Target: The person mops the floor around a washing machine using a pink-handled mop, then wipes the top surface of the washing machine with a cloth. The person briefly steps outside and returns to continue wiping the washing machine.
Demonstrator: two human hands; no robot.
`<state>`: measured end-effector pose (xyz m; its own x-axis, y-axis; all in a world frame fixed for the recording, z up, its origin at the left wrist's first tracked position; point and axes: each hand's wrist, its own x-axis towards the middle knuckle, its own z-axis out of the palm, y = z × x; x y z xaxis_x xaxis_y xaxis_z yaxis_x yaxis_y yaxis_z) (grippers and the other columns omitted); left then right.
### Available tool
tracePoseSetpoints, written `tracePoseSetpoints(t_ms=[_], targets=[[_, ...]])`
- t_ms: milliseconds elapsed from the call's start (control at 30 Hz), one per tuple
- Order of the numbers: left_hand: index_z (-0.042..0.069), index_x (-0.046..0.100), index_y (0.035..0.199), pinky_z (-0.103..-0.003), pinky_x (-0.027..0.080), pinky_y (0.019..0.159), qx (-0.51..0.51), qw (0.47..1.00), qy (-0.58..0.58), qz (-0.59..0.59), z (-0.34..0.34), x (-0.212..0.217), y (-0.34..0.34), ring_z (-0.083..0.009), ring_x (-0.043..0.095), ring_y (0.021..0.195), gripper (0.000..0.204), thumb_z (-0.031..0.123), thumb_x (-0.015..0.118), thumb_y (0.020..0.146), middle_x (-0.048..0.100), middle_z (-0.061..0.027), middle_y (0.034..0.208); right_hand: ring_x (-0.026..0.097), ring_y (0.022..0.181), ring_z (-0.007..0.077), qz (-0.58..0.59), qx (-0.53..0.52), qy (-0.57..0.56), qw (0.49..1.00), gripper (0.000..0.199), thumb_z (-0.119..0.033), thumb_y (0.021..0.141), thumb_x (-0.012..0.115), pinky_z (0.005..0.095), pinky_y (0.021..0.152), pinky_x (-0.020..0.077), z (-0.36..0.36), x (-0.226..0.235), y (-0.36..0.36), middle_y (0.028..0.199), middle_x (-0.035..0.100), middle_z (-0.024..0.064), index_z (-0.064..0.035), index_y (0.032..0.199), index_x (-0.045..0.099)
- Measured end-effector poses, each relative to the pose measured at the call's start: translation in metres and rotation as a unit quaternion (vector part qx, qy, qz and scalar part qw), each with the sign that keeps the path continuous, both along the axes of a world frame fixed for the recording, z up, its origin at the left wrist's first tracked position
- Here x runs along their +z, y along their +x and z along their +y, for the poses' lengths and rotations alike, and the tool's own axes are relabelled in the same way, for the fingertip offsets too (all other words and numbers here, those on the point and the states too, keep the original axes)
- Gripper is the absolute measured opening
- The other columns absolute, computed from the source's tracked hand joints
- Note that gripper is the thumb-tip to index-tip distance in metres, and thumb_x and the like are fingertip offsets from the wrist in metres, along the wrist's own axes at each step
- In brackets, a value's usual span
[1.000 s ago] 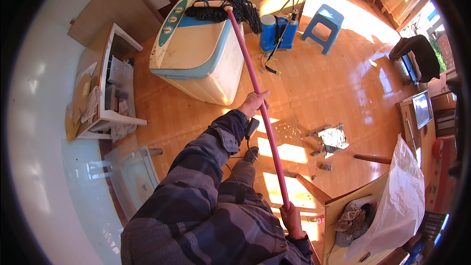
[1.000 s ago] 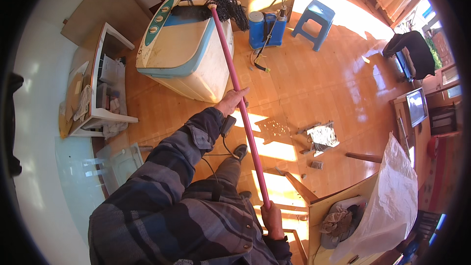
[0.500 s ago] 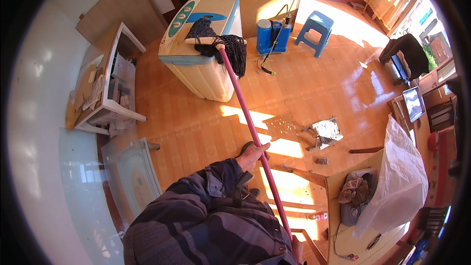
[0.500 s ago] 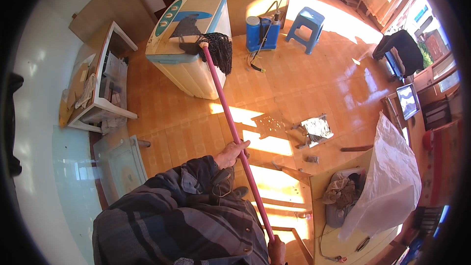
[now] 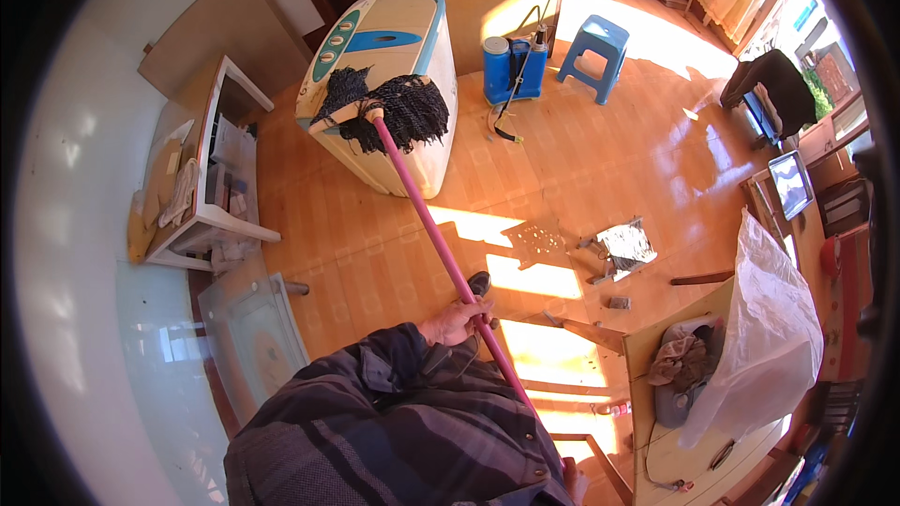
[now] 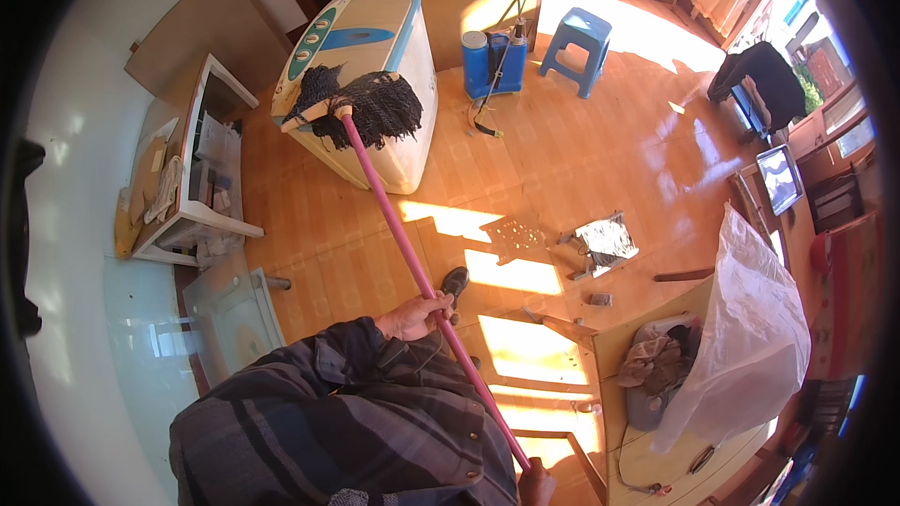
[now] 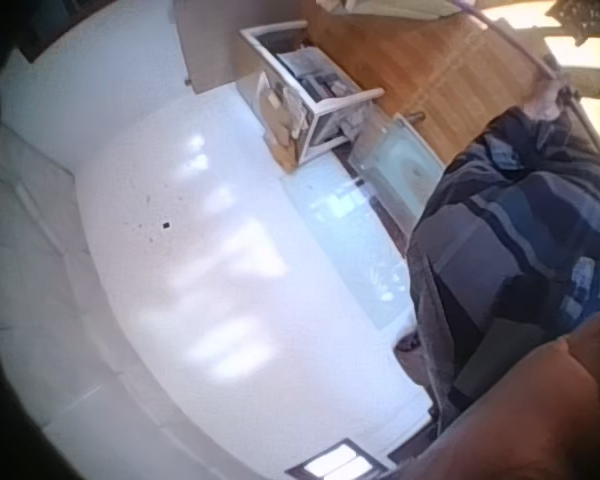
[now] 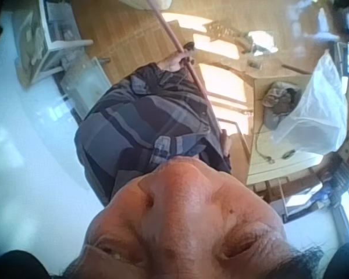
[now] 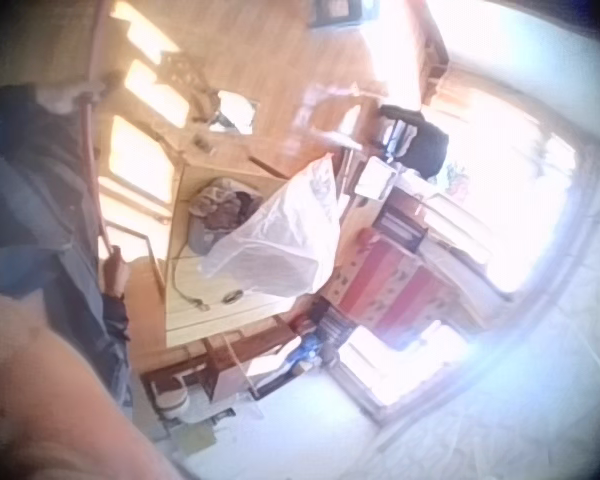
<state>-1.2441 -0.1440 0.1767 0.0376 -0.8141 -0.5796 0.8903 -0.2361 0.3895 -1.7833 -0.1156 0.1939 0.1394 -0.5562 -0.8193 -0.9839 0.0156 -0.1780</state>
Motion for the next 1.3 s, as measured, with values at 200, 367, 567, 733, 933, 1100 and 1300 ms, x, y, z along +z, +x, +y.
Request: tracePoseSetpoints(t_ms=[200, 367, 567, 733, 933, 1100, 1300], targets=[[0.013, 0.067, 0.087, -0.036, 0.054, 0.088, -0.066, 0.990, -0.039, 0.117, -0.002, 0.017, 0.014, -0.0247, 0.068, 0.105, 0.014, 0.018, 0.071, 0.099, 0.068, -0.0038, 0.087, 0.067, 0.070, 0.0451, -0.022, 0.140, -0.230, 0.963, 0.013, -0.016, 0.093, 0.062, 0.0555, 0.057, 0.0495, -0.011, 0.028, 0.002, 0.075, 0.068, 0.0199, -0.0188, 0.106, 0.060], [0.011, 0.067, 0.088, -0.041, 0.052, 0.097, -0.076, 0.988, -0.044, 0.130, -0.021, 0.023, 0.027, -0.0272, 0.064, 0.116, 0.014, 0.018, 0.071, 0.099, 0.069, -0.0038, 0.093, 0.070, 0.072, 0.0367, -0.042, 0.149, -0.297, 0.942, 0.019, -0.006, 0.085, 0.067, 0.0475, 0.060, 0.0525, -0.057, 0.045, 0.020, 0.083, 0.073, 0.0111, -0.0140, 0.101, 0.062], [0.014, 0.065, 0.089, -0.038, 0.048, 0.100, -0.080, 0.986, -0.021, 0.144, -0.017, 0.029, 0.049, -0.0260, 0.062, 0.118, 0.014, 0.022, 0.068, 0.101, 0.070, -0.0029, 0.100, 0.067, 0.069, 0.0349, -0.064, 0.177, -0.322, 0.928, 0.017, 0.001, 0.084, 0.065, 0.0457, 0.059, 0.0512, -0.091, 0.056, 0.048, 0.075, 0.065, 0.0126, -0.0074, 0.097, 0.060], [0.014, 0.064, 0.084, -0.041, 0.047, 0.102, -0.019, 0.997, 0.028, 0.070, 0.000, 0.024, 0.089, -0.0275, 0.063, 0.119, 0.023, 0.028, 0.068, 0.101, 0.069, -0.0017, 0.090, 0.065, 0.064, 0.0317, -0.125, 0.189, -0.340, 0.913, 0.015, 0.001, 0.084, 0.064, 0.0436, 0.056, 0.0502, -0.112, 0.042, 0.098, 0.073, 0.063, 0.0117, -0.0058, 0.097, 0.063], [0.015, 0.062, 0.077, -0.050, 0.049, 0.103, 0.069, 0.996, 0.061, 0.023, 0.026, 0.013, 0.156, -0.0272, 0.064, 0.110, 0.036, 0.039, 0.062, 0.104, 0.064, 0.0015, 0.076, 0.061, 0.057, 0.0301, -0.212, 0.184, -0.360, 0.890, 0.012, -0.002, 0.084, 0.066, 0.0421, 0.051, 0.0467, -0.121, 0.015, 0.182, 0.067, 0.058, 0.0086, -0.0081, 0.094, 0.063], [0.016, 0.059, 0.073, -0.050, 0.050, 0.102, 0.134, 0.986, 0.101, -0.010, 0.054, 0.011, 0.179, -0.0227, 0.062, 0.093, 0.040, 0.041, 0.061, 0.104, 0.054, 0.0027, 0.067, 0.063, 0.062, 0.0329, -0.233, 0.177, -0.303, 0.907, 0.015, -0.002, 0.083, 0.065, 0.0430, 0.054, 0.0492, -0.097, -0.001, 0.217, 0.069, 0.060, 0.0103, -0.0080, 0.097, 0.061], [0.014, 0.058, 0.072, -0.053, 0.049, 0.100, 0.114, 0.985, 0.123, 0.033, 0.078, 0.008, 0.138, -0.0253, 0.062, 0.100, 0.041, 0.039, 0.059, 0.105, 0.057, 0.0008, 0.070, 0.066, 0.063, 0.0327, -0.213, 0.154, -0.295, 0.919, 0.010, -0.005, 0.083, 0.068, 0.0433, 0.055, 0.0506, -0.080, -0.017, 0.181, 0.068, 0.063, 0.0100, -0.0105, 0.087, 0.061]])
